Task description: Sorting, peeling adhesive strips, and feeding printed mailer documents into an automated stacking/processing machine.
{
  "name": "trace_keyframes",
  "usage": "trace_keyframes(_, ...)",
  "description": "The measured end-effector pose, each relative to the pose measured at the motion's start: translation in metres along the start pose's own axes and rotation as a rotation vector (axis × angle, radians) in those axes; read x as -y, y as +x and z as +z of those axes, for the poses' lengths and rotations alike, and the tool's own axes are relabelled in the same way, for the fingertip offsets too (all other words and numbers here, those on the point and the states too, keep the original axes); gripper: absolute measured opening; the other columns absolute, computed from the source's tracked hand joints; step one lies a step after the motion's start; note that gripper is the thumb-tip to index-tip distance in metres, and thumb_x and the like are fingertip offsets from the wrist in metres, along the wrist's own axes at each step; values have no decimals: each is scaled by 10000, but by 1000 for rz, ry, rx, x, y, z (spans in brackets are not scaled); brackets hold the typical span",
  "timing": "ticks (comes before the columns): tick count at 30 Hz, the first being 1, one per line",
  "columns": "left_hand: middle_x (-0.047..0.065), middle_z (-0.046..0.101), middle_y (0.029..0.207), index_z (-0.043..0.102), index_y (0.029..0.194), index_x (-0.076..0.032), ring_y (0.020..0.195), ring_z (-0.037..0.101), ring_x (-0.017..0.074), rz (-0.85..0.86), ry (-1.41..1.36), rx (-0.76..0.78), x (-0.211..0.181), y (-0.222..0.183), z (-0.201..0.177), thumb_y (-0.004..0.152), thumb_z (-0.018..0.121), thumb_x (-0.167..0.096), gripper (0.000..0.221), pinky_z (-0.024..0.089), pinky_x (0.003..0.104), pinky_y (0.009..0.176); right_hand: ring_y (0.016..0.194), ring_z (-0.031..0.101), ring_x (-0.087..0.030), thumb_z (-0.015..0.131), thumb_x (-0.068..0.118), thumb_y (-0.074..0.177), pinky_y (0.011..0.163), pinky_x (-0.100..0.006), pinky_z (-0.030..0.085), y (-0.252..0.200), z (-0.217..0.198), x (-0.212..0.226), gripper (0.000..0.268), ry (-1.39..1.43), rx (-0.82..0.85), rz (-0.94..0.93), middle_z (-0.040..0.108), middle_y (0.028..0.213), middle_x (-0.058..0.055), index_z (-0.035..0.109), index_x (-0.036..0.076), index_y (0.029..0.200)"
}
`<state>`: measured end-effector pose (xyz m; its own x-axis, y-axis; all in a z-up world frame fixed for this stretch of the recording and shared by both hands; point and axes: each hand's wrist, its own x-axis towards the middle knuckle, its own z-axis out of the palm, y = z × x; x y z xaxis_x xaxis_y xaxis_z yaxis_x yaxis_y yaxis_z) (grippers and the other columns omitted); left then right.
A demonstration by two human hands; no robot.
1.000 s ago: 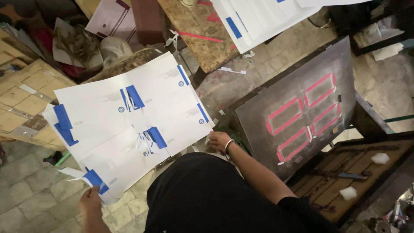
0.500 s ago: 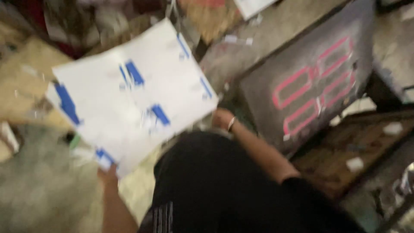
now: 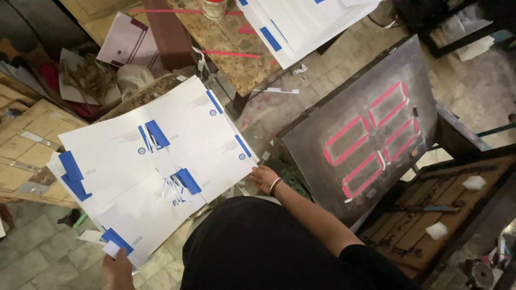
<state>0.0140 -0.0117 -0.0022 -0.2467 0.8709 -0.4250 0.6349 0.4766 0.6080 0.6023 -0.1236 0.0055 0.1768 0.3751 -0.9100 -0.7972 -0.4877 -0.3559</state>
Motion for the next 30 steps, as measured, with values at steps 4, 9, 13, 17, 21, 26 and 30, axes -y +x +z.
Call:
trace_keyframes(4, 201, 742, 1099, 693, 1227, 58, 956, 707, 298, -63, -58, 26, -4, -2, -2, 993, 660, -175, 332, 528, 439, 813, 976, 665, -204, 695, 220, 946, 912, -415, 498, 7, -3, -2, 441, 15, 10, -1, 694, 1106, -54, 525, 104, 1336)
trace_keyframes(9, 223, 744, 1086, 717, 1191, 59, 945, 708, 324, 10, 96, -22, 6, 6, -1, 963, 705, -187, 336, 530, 453, 822, 954, 676, -190, 694, 160, 948, 899, -378, 549, 8, -3, -4, 310, 45, 29, -40, 700, 1050, -38, 563, 106, 1223)
trace_keyframes(13, 225, 742, 1047, 725, 1119, 80, 916, 715, 340, 8, 184, -35, 9, 7, -4, 955, 752, -240, 360, 543, 457, 814, 954, 656, -198, 708, 162, 971, 884, -367, 557, 26, -18, -15, 301, 59, 114, -60, 683, 1063, -56, 565, 82, 1224)
trace_keyframes(17, 235, 745, 1074, 716, 1194, 60, 936, 712, 344, -80, 152, -9, -35, -9, -11, 921, 783, -335, 485, 534, 471, 827, 990, 687, -202, 700, 144, 947, 883, -357, 566, 8, -2, -3, 315, 66, 84, -56, 697, 1102, -62, 566, 77, 1223)
trace_keyframes(21, 270, 694, 1203, 666, 1284, 53, 1052, 651, 344, -219, 73, -38, -16, 4, 0, 1046, 659, -495, 598, 488, 475, 853, 999, 660, -224, 700, 121, 944, 826, -365, 506, 18, -14, -7, 335, -8, -10, -14, 679, 1089, -76, 555, 101, 1246)
trace_keyframes(26, 339, 606, 1325, 663, 1309, 104, 1244, 527, 563, -395, -386, -211, 51, 30, 25, 1085, 607, -580, 721, 407, 570, 993, 929, 614, -232, 653, 184, 1065, 789, -386, 500, 19, -62, -1, 132, 134, 479, -9, 649, 1002, -73, 594, 87, 1134)
trace_keyframes(30, 180, 675, 1266, 648, 1270, 49, 1137, 614, 267, -160, -442, -88, 50, 3, 18, 940, 697, -392, 553, 479, 383, 960, 867, 591, -209, 584, 221, 1091, 771, -381, 500, 42, -52, -8, 125, 60, 491, 132, 644, 953, -37, 617, 116, 1032)
